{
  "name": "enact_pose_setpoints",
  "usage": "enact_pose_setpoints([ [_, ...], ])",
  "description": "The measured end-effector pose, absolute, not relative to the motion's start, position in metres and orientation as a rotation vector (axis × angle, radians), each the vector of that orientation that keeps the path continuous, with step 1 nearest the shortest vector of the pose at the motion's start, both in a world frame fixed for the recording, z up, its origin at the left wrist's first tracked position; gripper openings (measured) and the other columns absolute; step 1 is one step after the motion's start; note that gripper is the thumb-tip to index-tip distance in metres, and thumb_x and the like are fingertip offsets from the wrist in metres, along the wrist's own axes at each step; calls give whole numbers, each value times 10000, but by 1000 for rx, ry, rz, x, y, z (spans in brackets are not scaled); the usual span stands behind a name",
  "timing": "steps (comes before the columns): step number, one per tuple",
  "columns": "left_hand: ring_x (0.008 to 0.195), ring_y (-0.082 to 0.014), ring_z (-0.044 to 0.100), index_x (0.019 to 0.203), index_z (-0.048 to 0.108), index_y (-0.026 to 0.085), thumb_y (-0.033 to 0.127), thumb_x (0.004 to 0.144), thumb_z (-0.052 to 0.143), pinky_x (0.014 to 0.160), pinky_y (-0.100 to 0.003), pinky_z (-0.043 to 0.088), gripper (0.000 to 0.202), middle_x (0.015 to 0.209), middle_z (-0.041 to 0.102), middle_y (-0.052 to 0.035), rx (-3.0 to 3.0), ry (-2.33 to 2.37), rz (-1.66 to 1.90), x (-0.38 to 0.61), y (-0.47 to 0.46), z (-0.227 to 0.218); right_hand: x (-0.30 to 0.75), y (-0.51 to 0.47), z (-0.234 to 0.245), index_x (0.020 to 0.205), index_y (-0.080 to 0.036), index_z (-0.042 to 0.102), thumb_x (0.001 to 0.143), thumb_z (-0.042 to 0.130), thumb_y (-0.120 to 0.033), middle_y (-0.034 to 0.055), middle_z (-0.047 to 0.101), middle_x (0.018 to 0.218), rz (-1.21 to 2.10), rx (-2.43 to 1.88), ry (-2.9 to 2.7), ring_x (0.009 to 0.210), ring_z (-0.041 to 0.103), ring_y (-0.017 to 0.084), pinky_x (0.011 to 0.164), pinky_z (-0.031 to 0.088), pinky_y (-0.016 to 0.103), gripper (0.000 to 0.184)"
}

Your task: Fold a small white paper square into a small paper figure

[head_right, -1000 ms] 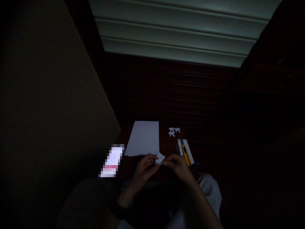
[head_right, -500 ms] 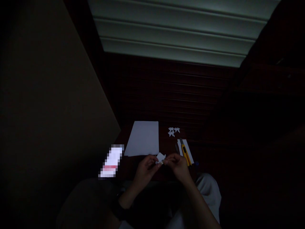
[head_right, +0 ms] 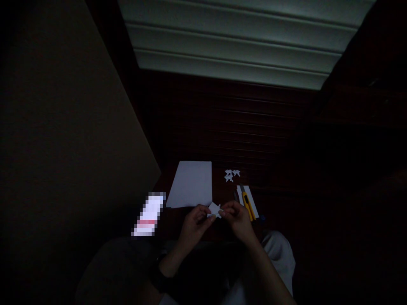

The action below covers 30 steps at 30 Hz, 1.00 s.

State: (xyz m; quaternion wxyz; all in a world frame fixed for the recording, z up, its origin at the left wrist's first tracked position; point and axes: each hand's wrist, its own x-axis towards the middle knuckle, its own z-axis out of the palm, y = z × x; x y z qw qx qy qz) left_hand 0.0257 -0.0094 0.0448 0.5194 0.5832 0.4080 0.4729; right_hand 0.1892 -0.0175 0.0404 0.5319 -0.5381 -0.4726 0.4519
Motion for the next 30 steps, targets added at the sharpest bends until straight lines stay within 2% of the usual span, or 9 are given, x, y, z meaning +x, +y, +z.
enact_pose_setpoints([
  [5,700,-138,583,788,546,176,312,761,584,653,-231,440,144,739,599,-5,1399,1016,1165,28,-9,44,191,-17,45,805,-174,591,645,719,-397,24,651,665,1120,-1270,-1128,604,590,156,559,456,257,303],
  [11,734,-149,587,803,544,183,298,754,593,669,-236,443,135,763,606,-14,1393,1006,1172,25,-6,43,194,-18,50,783,-187,640,622,737,-335,33,686,764,1142,-1261,-1221,717,624,181,653,474,278,240],
  [19,713,-139,576,801,540,185,295,757,593,654,-226,433,129,751,595,-4,1432,1004,1162,23,-5,44,200,-15,54,705,-194,670,671,689,-320,17,681,709,938,-1428,-1446,691,620,183,639,462,273,132],
  [25,659,-129,552,770,550,189,319,757,588,595,-209,406,137,707,586,7,1517,1081,1143,23,-8,45,201,-13,54,642,-185,665,685,671,-316,20,679,674,974,-1438,-1431,660,618,178,612,457,263,139],
  [30,573,-108,493,730,523,188,351,748,597,522,-194,356,180,612,511,40,1556,1162,1122,26,-8,39,200,-12,52,608,-168,646,655,695,-302,30,673,676,990,-1414,-1407,630,602,166,566,446,245,150],
])
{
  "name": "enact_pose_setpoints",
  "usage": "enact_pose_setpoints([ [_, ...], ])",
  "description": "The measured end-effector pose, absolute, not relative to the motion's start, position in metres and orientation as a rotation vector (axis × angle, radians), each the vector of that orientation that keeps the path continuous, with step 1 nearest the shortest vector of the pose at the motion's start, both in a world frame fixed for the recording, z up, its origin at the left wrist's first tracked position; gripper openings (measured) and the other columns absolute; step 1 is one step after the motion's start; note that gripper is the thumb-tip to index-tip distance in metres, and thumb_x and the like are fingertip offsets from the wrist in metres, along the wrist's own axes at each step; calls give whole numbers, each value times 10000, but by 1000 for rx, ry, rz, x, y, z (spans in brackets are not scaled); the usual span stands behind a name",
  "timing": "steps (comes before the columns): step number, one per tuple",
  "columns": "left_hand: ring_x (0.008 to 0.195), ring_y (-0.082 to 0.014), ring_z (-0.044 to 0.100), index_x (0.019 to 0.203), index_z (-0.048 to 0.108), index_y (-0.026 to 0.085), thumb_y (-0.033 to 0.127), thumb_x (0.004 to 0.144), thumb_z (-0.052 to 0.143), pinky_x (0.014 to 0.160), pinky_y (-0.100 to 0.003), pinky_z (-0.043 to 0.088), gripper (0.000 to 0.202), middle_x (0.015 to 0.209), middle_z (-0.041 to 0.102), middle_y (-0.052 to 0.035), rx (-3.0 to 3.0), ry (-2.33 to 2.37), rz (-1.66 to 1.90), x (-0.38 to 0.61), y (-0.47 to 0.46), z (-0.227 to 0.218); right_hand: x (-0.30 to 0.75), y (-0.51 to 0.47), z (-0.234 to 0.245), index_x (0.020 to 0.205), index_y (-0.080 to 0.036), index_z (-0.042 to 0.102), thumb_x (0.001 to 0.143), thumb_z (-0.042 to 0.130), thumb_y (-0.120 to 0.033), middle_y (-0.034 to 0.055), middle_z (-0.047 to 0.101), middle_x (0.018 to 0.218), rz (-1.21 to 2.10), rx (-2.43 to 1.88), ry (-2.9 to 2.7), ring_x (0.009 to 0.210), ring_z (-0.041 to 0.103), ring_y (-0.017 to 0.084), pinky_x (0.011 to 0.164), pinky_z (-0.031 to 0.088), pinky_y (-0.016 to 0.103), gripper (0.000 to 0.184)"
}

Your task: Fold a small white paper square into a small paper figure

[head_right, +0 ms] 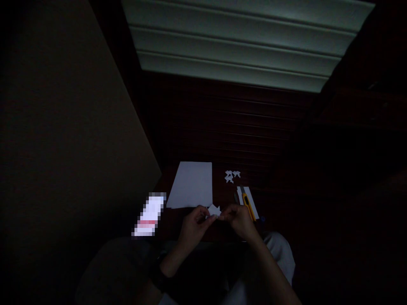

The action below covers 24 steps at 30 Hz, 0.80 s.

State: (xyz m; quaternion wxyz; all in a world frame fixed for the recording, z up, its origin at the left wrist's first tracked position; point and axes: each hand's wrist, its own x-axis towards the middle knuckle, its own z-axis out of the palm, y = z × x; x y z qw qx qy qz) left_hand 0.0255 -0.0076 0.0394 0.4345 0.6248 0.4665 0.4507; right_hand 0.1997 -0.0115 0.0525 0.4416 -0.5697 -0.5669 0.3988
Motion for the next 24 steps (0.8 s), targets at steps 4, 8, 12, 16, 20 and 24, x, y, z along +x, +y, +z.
enact_pose_setpoints([
  [4,585,-107,510,740,507,187,325,755,592,533,-192,362,162,634,521,38,1520,1170,1157,28,-7,36,197,-11,54,596,-164,624,636,711,-288,28,668,665,1014,-1394,-1362,605,590,155,538,436,234,156],
  [8,667,-133,576,899,491,203,292,744,614,609,-212,416,217,699,580,22,1388,1085,1211,30,-6,38,196,-10,56,588,-163,622,615,727,-287,23,655,640,1022,-1382,-1345,592,584,153,538,436,237,165],
  [12,700,-156,613,984,471,207,287,728,638,626,-229,442,316,723,620,0,1263,998,1202,31,-5,39,196,-9,50,606,-159,616,593,742,-310,17,642,611,1047,-1393,-1258,553,569,148,514,427,243,198],
  [16,729,-172,634,1010,467,205,281,710,661,643,-241,460,365,763,648,-21,1161,926,1199,31,-4,38,194,-9,47,623,-160,603,582,755,-302,23,653,633,1070,-1364,-1184,580,580,157,538,433,253,211],
  [20,759,-189,646,1044,467,201,280,693,680,671,-264,478,418,797,665,-41,1074,894,1203,32,-5,39,192,-10,49,604,-157,601,557,769,-283,23,650,615,1048,-1387,-1146,564,569,152,536,427,254,216],
  [24,805,-201,646,1118,452,208,260,681,696,722,-297,484,503,866,676,-63,1000,856,1178,33,-7,42,191,-11,50,599,-156,604,556,766,-282,16,636,590,1026,-1392,-1103,537,549,140,517,415,248,210],
])
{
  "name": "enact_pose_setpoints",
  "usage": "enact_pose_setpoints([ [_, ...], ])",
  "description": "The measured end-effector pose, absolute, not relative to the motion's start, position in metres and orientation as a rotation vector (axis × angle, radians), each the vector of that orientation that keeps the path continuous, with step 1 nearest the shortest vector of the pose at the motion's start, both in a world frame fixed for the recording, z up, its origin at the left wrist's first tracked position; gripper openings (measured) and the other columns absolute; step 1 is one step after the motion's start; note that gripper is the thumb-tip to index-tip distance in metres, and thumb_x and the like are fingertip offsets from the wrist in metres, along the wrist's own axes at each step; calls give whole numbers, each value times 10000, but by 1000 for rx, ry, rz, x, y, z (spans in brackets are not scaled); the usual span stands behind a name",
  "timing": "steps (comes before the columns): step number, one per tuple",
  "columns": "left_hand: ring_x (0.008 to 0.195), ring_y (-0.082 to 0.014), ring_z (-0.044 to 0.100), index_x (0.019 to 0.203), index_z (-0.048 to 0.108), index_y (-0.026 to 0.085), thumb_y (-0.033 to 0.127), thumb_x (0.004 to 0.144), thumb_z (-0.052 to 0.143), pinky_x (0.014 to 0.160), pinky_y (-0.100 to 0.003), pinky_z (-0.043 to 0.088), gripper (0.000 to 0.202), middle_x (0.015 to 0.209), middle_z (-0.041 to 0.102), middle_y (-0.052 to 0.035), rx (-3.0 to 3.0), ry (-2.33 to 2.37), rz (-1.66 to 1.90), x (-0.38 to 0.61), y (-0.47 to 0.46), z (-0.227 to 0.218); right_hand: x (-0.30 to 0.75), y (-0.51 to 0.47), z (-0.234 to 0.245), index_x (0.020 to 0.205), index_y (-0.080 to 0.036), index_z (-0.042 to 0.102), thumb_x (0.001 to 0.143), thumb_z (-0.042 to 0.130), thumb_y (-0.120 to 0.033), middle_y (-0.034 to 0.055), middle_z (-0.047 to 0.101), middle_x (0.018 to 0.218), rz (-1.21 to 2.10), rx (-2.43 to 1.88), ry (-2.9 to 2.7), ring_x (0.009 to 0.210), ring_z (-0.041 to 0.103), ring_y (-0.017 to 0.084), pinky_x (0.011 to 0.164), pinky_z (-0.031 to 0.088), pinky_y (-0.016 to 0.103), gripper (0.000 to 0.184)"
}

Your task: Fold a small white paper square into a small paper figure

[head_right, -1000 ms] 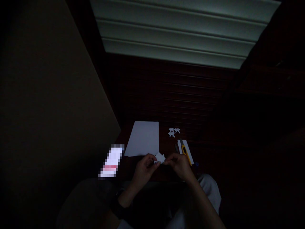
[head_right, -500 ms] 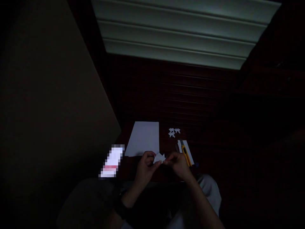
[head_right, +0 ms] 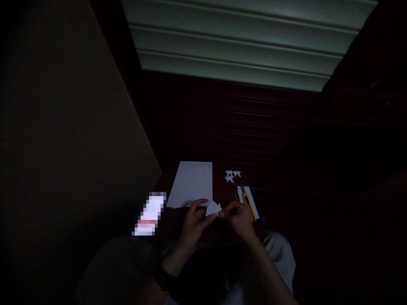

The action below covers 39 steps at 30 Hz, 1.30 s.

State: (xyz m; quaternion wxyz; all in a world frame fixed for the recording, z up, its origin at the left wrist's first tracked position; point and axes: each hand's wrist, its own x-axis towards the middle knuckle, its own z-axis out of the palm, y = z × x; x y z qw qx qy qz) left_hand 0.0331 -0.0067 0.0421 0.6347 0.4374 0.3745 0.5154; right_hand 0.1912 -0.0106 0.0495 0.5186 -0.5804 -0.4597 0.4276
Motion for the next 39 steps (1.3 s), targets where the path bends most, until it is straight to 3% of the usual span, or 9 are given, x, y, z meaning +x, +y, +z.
enact_pose_setpoints([
  [8,842,-217,642,1086,510,186,237,644,720,753,-309,478,492,892,680,-82,889,840,1173,34,-7,41,191,-12,51,597,-156,611,535,775,-327,12,626,563,991,-1456,-1074,525,550,147,509,412,253,245],
  [19,754,-185,641,1012,552,172,230,602,743,687,-267,474,456,830,681,-64,869,869,1142,31,-3,42,189,-12,54,692,-170,602,575,763,-305,-6,585,651,1068,-1324,-1126,597,530,132,548,401,233,240],
  [28,734,-176,636,997,548,173,204,598,743,689,-266,474,445,809,681,-47,907,867,1111,29,0,40,192,-9,47,695,-194,508,559,771,-332,-18,547,605,1058,-1329,-1079,548,510,136,528,407,248,326],
  [39,727,-180,634,987,538,167,214,605,738,664,-265,476,434,781,668,-43,987,917,1144,25,7,34,196,-10,59,854,-192,569,532,793,-278,-2,635,716,1251,-1254,-1207,678,591,161,641,449,277,401],
])
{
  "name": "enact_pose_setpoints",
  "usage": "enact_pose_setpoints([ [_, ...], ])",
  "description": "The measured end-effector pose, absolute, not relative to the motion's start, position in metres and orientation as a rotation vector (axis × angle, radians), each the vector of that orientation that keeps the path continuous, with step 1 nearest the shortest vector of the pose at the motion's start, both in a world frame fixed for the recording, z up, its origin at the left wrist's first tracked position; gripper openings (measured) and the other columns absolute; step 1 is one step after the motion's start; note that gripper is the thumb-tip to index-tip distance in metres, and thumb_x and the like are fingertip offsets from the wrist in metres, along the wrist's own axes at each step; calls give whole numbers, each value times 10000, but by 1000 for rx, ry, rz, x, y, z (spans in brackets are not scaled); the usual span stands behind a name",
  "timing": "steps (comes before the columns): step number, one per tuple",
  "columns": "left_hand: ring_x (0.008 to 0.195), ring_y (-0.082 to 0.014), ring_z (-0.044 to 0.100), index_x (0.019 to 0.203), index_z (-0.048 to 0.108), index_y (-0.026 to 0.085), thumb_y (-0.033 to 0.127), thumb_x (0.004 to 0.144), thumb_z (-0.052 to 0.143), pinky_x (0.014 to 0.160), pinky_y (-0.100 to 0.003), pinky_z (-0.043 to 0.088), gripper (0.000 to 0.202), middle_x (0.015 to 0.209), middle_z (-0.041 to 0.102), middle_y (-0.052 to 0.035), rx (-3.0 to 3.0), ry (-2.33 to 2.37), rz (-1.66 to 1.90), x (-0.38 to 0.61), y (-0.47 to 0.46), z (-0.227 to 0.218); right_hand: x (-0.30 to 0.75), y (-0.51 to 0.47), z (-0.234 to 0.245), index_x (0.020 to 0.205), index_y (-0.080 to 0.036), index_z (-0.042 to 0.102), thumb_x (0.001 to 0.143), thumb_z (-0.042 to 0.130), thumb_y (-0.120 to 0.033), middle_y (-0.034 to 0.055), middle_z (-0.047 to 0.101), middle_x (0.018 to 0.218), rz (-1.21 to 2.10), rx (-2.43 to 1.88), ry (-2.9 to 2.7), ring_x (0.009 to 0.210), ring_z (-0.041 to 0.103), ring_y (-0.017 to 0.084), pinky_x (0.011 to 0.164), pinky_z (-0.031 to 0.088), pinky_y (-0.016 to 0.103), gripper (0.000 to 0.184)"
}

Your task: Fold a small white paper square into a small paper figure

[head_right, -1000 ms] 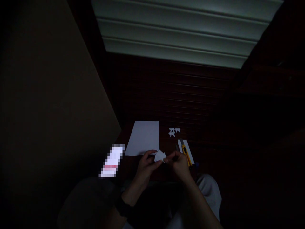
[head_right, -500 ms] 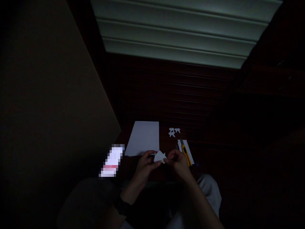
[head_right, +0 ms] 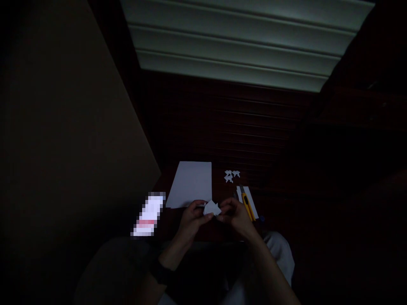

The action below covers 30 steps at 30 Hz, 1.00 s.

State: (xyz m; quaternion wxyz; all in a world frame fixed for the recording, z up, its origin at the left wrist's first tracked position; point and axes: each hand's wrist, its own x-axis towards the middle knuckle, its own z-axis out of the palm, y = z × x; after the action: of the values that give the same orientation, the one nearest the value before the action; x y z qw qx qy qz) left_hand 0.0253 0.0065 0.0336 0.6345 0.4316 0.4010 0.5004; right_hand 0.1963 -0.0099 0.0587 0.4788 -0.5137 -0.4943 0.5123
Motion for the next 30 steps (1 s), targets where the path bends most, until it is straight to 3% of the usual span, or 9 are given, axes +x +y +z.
enact_pose_setpoints([
  [14,703,-166,634,924,544,164,190,580,749,652,-250,471,401,764,668,-33,975,882,1101,27,6,34,193,-5,54,707,-202,467,590,732,-266,-26,553,649,1133,-1272,-1238,611,511,132,569,404,237,297],
  [20,720,-179,645,930,530,165,206,563,769,674,-275,483,440,790,683,-44,958,839,1039,27,6,38,194,-7,54,711,-207,435,563,745,-283,-34,555,633,1183,-1249,-1167,584,513,129,548,406,236,352],
  [26,602,-155,621,862,554,159,178,507,787,563,-234,460,425,664,653,-3,994,901,1025,26,8,38,193,-8,43,713,-211,416,530,774,-275,-53,529,596,1233,-1249,-1101,551,501,116,514,394,219,408],
  [30,602,-152,621,869,569,155,170,482,796,567,-233,465,449,684,662,-8,959,889,1010,24,10,39,188,-8,43,704,-215,398,512,782,-311,-59,529,576,1228,-1261,-1025,520,503,114,504,399,221,440],
])
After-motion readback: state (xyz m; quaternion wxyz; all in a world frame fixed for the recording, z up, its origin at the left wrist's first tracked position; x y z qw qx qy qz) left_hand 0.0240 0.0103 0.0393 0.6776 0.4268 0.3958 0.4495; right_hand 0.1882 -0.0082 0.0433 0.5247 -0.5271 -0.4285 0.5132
